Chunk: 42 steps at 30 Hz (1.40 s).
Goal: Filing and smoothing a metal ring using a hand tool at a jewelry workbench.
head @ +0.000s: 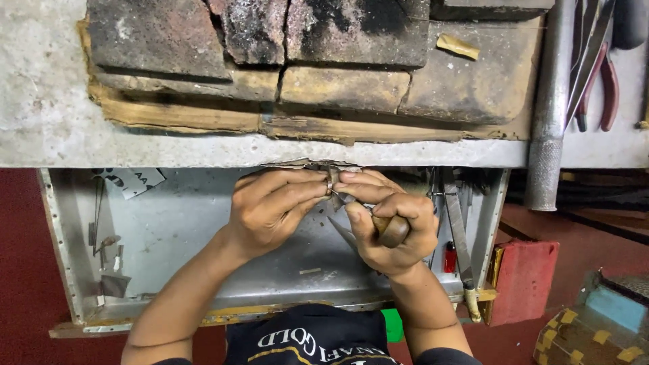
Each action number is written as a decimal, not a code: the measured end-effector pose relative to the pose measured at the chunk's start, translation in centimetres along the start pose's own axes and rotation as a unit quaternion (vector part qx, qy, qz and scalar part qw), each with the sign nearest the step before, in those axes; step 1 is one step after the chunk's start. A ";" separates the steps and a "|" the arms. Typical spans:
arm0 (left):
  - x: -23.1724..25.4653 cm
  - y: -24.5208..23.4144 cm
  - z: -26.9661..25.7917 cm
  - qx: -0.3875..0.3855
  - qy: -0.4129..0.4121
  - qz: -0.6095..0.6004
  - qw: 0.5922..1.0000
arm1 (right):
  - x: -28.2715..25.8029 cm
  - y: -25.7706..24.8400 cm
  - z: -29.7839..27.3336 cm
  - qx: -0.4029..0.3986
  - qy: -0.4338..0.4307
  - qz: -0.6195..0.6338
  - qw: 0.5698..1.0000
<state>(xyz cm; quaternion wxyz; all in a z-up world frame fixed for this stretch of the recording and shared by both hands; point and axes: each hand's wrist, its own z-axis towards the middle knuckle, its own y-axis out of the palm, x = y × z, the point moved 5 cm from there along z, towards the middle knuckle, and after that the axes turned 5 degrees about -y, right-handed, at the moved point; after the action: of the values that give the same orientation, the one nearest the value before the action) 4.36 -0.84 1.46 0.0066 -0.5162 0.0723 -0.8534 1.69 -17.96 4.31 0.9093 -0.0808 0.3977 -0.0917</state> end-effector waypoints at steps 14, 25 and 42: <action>0.2 0.1 0.4 -0.027 0.001 0.046 0.999 | -0.5 0.2 0.4 0.020 0.007 -0.012 1.000; -0.1 0.1 0.1 -0.027 0.001 0.055 0.998 | -0.5 0.2 0.4 0.022 0.011 -0.026 0.999; 0.6 -0.2 0.4 -0.014 -0.005 0.009 1.000 | -0.3 0.3 -0.1 0.003 -0.007 -0.019 1.000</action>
<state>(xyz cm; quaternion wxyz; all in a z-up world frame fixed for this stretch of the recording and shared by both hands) 4.39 -0.73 2.22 0.0074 -0.5198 0.0890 -0.8496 1.49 -17.63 4.39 0.9106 -0.0863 0.3891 -0.1093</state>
